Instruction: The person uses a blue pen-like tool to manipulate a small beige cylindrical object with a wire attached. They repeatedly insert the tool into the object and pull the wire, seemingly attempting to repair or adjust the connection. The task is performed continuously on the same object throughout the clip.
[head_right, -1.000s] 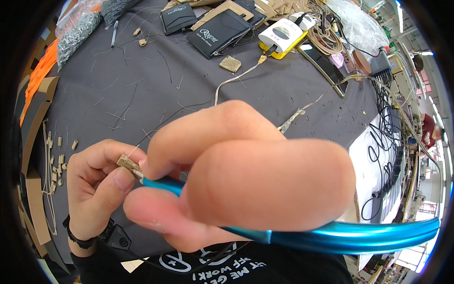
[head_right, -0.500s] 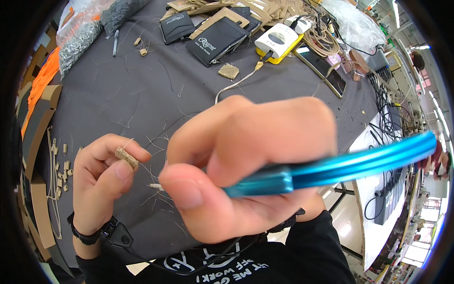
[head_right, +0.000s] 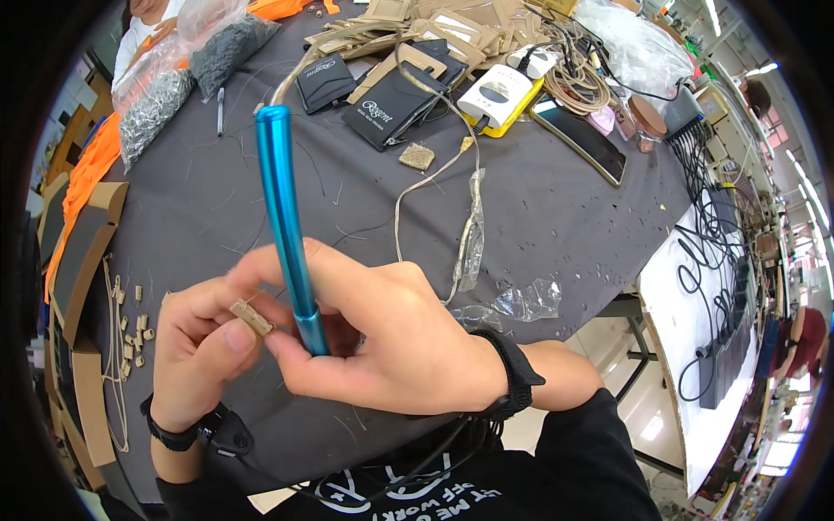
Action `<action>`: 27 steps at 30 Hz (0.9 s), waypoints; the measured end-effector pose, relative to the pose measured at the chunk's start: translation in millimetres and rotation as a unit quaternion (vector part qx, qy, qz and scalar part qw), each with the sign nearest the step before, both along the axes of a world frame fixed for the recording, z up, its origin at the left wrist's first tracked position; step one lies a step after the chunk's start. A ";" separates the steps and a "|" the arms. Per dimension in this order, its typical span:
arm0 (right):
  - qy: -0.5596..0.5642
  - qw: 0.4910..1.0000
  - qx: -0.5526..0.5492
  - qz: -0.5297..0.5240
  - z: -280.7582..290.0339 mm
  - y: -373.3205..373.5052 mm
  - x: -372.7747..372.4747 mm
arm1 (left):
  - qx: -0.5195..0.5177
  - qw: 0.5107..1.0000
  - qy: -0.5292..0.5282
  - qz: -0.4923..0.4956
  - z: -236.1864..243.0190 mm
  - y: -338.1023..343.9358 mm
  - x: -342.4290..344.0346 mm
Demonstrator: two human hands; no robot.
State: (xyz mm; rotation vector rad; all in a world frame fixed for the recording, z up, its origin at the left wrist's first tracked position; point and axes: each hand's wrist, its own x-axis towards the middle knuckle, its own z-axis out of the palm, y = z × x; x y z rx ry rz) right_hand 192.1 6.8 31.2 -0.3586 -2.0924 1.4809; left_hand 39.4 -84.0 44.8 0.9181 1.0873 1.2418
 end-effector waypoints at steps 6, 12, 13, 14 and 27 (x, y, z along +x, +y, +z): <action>0.053 0.997 -0.053 -0.017 -10.8 -1.3 1.7 | 0.263 0.777 0.557 0.129 4.3 3.3 -6.3; 0.060 0.995 -0.085 -0.008 -14.8 -0.6 -0.5 | 0.376 0.653 0.645 0.128 1.4 1.2 -1.7; 0.062 0.994 -0.086 -0.012 -15.5 -0.7 -0.5 | 0.385 0.634 0.661 0.113 0.9 0.2 -0.8; 0.064 0.994 -0.087 -0.016 -16.1 -0.9 -0.3 | 0.388 0.631 0.662 0.112 0.2 0.4 -0.3; 0.052 0.998 0.010 -0.028 -8.4 0.1 3.6 | 0.006 0.991 0.135 0.017 6.1 -0.6 -7.5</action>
